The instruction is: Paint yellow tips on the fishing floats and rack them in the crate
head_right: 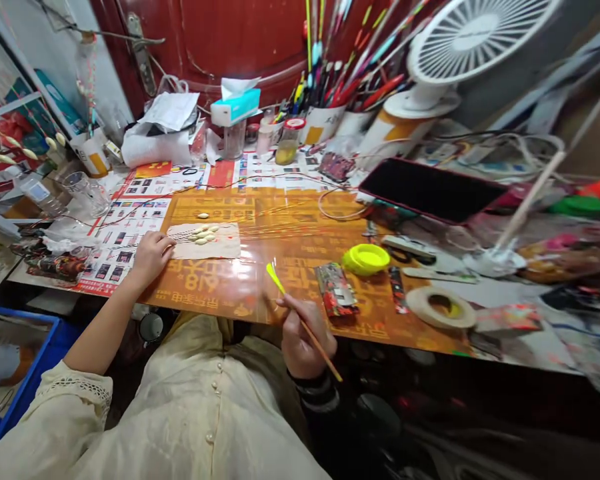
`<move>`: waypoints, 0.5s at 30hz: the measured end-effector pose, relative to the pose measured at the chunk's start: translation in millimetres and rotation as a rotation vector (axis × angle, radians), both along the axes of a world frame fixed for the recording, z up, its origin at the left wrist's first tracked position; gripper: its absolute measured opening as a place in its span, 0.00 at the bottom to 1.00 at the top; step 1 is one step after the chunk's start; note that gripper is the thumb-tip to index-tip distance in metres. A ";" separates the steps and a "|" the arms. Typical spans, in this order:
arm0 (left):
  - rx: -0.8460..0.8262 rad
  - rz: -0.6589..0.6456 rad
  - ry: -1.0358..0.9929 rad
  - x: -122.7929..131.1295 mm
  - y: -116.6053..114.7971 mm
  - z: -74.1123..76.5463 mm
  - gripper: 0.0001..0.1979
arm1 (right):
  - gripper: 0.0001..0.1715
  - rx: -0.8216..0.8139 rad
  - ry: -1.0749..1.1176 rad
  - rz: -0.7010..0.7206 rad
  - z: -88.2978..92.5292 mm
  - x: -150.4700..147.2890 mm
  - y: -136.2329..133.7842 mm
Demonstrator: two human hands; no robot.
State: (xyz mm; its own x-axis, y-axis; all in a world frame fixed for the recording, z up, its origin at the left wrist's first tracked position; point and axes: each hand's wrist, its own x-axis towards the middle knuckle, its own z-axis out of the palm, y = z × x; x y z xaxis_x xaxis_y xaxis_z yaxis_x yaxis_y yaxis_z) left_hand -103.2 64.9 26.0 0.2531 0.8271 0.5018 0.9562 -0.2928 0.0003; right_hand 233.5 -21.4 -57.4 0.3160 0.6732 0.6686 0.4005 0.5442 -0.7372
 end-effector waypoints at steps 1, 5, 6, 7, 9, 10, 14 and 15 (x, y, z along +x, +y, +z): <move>-0.011 -0.003 0.023 4.9 8.0 -0.2 0.06 | 0.14 0.016 -0.001 0.038 0.3 0.8 0.5; -0.020 0.003 0.108 18.0 31.4 -3.5 0.07 | 0.15 0.080 -0.018 0.087 4.4 2.5 2.2; -0.010 0.005 0.119 18.9 34.7 -4.8 0.08 | 0.15 0.088 -0.027 0.088 5.8 2.8 2.3; 0.002 0.008 0.127 18.9 37.0 -5.9 0.09 | 0.16 0.088 -0.038 0.092 7.1 3.2 2.2; 0.019 0.011 0.139 17.0 39.0 -7.6 0.09 | 0.16 0.076 -0.058 0.103 9.1 4.2 1.6; 0.023 0.012 0.143 15.6 39.2 -8.0 0.08 | 0.17 0.073 -0.063 0.110 9.5 4.9 1.3; 0.025 -0.008 0.170 11.8 38.9 -6.9 0.09 | 0.19 0.073 -0.066 0.143 7.7 7.3 1.1; 0.027 -0.015 0.185 11.9 39.0 -6.2 0.10 | 0.19 0.069 -0.066 0.150 6.9 7.4 1.5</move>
